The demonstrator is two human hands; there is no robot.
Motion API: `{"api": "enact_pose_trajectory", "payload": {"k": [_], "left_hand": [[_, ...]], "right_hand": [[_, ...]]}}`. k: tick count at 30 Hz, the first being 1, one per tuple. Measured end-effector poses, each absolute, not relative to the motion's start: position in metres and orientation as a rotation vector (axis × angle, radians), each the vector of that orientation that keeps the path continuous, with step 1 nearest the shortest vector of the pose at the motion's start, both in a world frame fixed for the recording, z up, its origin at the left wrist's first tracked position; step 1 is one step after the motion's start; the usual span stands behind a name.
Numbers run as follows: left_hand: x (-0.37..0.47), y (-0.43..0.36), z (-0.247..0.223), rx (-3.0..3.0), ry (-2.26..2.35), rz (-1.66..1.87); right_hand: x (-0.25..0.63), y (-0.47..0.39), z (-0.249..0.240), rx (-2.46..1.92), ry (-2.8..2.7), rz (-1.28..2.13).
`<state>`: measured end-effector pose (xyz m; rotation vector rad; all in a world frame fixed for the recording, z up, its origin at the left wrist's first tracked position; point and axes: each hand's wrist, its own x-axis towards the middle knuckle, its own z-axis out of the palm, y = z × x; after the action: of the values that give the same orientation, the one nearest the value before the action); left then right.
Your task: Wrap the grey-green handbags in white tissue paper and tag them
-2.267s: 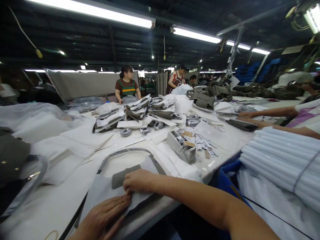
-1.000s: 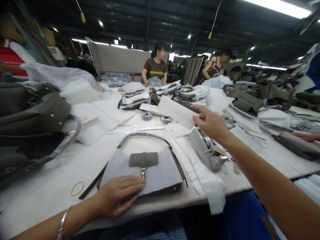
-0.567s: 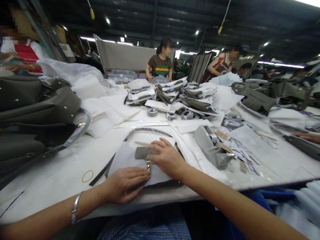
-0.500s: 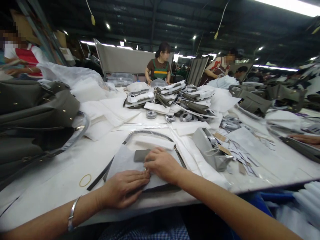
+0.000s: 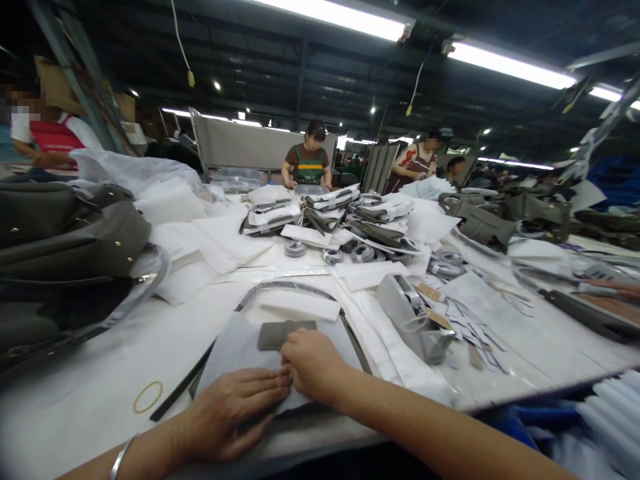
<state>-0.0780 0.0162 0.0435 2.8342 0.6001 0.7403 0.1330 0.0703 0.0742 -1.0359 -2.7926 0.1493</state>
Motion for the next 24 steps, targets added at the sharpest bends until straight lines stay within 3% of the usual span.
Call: {"api": "enact_pose_trajectory", "payload": {"k": [5,8,15,24], "left_hand": [[-0.078,0.015,0.045,2.827,0.632,0.763],[-0.077,0.014,0.043,2.821,0.649,0.790],[-0.077,0.015,0.039,2.830,0.661,0.830],[-0.079,0.017,0.038,2.813,0.644,0.861]], "right_hand": [[0.138,0.084,0.084,-1.062,-2.794,0.243],[0.143,0.108,0.094,-1.061,-2.746,0.100],[0.148,0.167,0.082,-1.570,-2.798,0.194],[0.159,0.150,0.106,-1.360,-2.773,0.045]]}}
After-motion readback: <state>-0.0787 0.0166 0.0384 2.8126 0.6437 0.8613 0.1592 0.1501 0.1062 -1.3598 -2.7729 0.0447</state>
